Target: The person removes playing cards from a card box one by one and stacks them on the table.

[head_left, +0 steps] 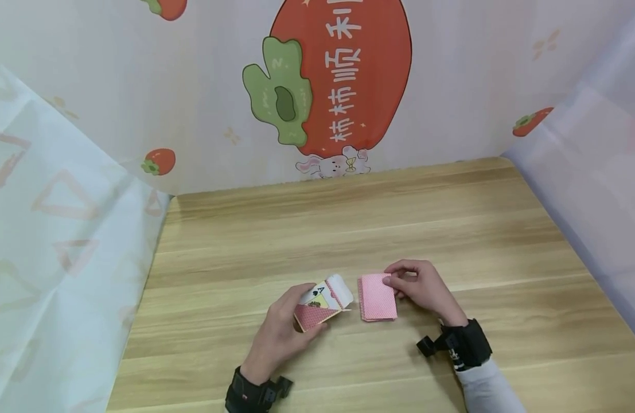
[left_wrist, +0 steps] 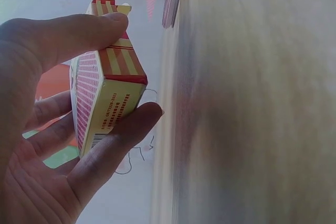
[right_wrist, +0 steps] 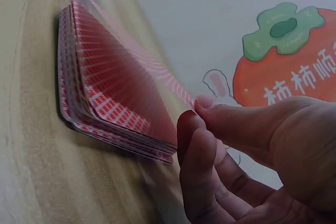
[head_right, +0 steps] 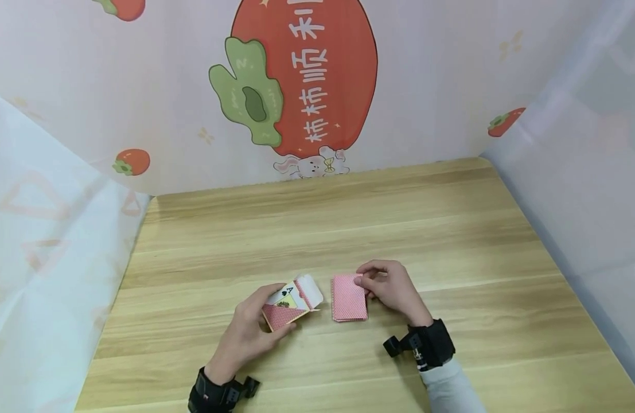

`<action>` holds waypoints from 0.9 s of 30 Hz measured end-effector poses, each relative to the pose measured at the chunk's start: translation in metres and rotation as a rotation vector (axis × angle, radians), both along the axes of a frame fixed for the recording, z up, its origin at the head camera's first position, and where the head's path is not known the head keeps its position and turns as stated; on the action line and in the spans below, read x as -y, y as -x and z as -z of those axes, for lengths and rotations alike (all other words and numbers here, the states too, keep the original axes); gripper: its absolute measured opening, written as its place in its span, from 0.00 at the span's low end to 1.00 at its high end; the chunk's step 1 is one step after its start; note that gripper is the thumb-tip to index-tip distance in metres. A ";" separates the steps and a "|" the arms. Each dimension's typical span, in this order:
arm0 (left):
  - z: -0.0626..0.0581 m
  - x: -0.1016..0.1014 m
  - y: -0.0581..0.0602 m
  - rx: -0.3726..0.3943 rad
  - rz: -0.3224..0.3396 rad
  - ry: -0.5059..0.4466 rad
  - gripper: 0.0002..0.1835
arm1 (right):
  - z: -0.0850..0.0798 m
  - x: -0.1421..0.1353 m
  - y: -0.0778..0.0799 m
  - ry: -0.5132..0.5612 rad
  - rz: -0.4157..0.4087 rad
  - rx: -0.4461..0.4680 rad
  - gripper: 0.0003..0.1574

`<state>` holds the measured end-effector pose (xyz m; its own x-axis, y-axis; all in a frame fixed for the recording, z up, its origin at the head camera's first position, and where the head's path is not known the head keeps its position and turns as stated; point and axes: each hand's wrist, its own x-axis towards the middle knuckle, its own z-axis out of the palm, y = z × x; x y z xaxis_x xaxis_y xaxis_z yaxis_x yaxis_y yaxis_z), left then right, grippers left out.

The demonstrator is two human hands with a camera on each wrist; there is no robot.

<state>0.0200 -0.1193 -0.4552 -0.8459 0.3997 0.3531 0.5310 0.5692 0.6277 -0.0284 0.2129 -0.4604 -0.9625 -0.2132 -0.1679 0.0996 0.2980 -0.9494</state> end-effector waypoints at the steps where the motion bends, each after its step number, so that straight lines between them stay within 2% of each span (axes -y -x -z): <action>1: 0.000 0.000 0.000 0.005 0.001 0.000 0.42 | 0.000 0.001 0.000 -0.018 -0.007 -0.006 0.18; 12: -0.003 -0.001 0.002 0.016 0.007 -0.005 0.43 | 0.004 0.008 0.001 -0.166 0.008 -0.083 0.12; 18: -0.001 -0.001 0.001 0.018 0.010 -0.005 0.43 | 0.003 0.009 0.000 -0.225 0.017 -0.087 0.11; 27: 0.000 -0.001 -0.002 0.009 0.010 0.004 0.43 | 0.001 0.011 -0.001 -0.269 0.023 -0.120 0.10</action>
